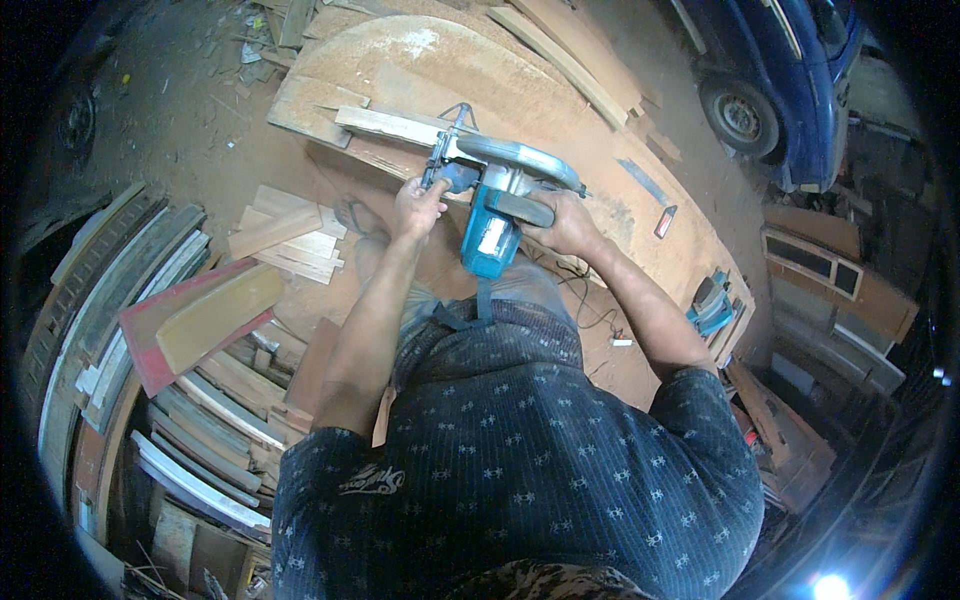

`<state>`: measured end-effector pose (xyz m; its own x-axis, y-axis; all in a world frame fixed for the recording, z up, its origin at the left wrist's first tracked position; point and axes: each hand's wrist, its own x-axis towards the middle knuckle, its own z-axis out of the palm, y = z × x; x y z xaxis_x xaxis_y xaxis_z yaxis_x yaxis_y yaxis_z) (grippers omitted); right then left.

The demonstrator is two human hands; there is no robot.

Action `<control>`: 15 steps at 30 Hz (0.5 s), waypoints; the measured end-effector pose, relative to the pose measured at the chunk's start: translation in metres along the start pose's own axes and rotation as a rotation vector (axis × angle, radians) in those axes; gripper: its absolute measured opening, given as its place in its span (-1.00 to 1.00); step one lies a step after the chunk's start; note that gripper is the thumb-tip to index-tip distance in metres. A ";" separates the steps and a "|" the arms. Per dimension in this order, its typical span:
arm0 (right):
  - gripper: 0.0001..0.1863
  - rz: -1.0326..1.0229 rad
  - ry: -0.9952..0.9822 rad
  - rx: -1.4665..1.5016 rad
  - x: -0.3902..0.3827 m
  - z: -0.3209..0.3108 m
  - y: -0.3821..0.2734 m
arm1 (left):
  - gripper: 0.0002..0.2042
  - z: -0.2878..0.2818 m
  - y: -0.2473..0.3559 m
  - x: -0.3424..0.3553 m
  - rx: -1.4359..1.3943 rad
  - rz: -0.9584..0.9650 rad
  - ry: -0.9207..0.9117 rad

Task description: The person uses a handheld circular saw to cut several pieces of light-colored wood on a workbench. They repeatedly position the wood, cut it, and then inspect the cut pieces before moving them aside.

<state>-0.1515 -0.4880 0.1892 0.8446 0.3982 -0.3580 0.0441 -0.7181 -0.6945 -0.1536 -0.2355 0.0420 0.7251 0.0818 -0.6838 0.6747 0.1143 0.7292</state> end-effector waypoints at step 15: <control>-0.62 0.016 -0.019 0.078 0.016 0.020 -0.048 | -0.71 -0.048 0.018 -0.002 0.039 0.036 -0.009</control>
<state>-0.1503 -0.4361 0.2041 0.8345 0.3982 -0.3808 -0.0114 -0.6784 -0.7346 -0.1493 -0.1857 0.0554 0.7503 0.0762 -0.6567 0.6527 0.0728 0.7541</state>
